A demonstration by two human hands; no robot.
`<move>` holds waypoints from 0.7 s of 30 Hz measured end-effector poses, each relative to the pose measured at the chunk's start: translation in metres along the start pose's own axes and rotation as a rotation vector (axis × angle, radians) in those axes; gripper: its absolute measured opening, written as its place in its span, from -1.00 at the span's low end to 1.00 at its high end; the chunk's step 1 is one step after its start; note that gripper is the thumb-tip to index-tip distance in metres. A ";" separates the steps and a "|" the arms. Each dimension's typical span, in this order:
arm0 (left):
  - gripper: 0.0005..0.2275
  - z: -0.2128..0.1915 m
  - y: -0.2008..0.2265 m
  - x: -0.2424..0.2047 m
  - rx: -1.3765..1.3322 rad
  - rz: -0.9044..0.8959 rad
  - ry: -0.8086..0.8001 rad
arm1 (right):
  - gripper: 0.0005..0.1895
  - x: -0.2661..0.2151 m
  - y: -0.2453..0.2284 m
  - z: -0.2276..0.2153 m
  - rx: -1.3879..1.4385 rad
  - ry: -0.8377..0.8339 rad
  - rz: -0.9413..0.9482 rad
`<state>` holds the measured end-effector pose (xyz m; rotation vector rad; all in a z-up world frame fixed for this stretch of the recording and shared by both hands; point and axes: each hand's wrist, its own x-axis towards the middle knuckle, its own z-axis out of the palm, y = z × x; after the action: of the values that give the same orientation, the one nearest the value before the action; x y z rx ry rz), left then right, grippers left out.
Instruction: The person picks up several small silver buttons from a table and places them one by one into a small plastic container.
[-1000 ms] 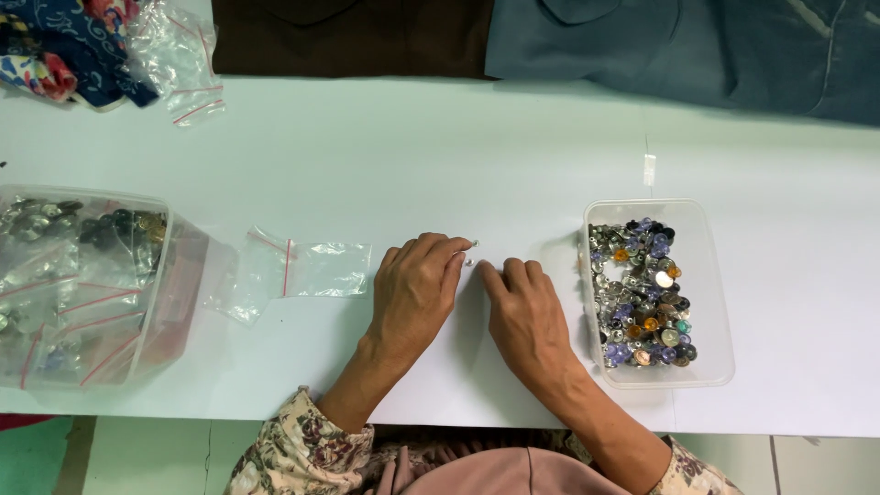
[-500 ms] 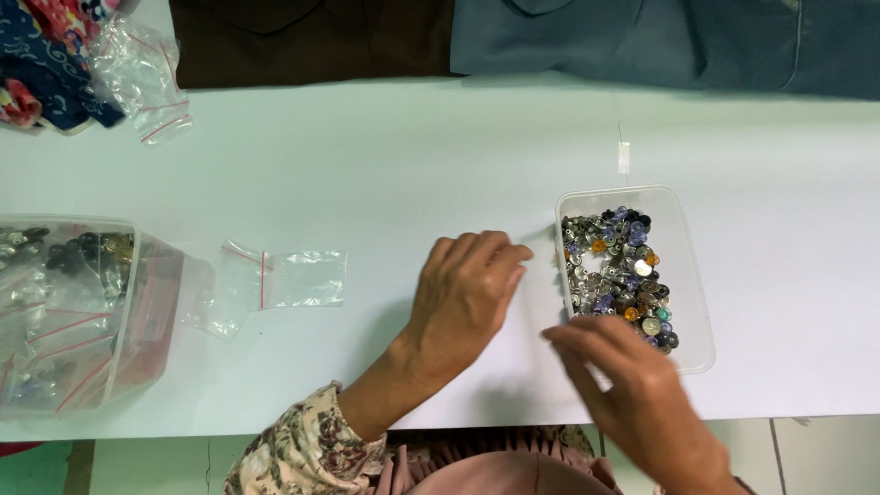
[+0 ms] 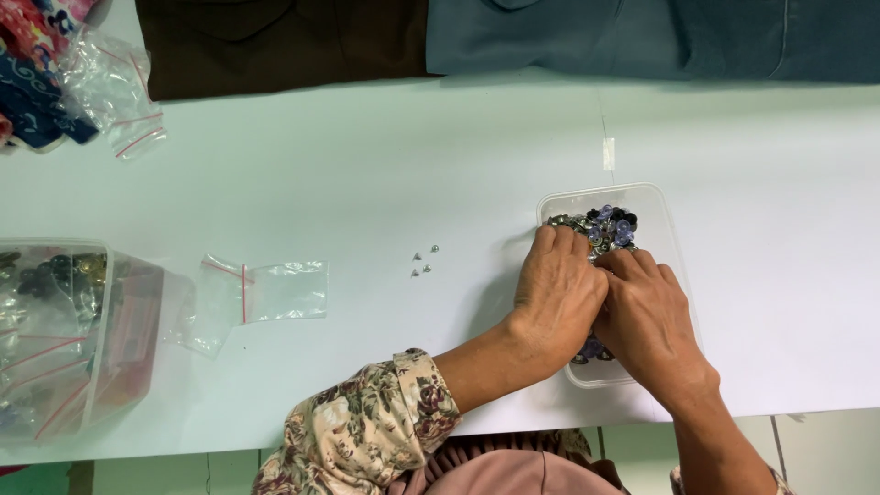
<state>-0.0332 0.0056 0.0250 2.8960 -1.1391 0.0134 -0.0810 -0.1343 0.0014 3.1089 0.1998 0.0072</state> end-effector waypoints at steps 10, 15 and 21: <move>-0.96 0.001 -0.012 -0.006 -0.101 -0.012 0.111 | -0.83 0.004 -0.002 -0.003 0.118 0.056 0.076; -0.96 0.013 -0.015 -0.005 -0.174 -0.003 0.152 | -0.86 0.007 -0.011 -0.022 0.329 0.077 0.150; -0.93 0.009 -0.016 -0.010 -0.180 -0.014 0.219 | -0.91 0.007 -0.011 -0.024 0.366 0.117 0.158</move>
<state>-0.0293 0.0238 0.0154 2.6664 -1.0257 0.2112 -0.0761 -0.1216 0.0252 3.4831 -0.0506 0.1749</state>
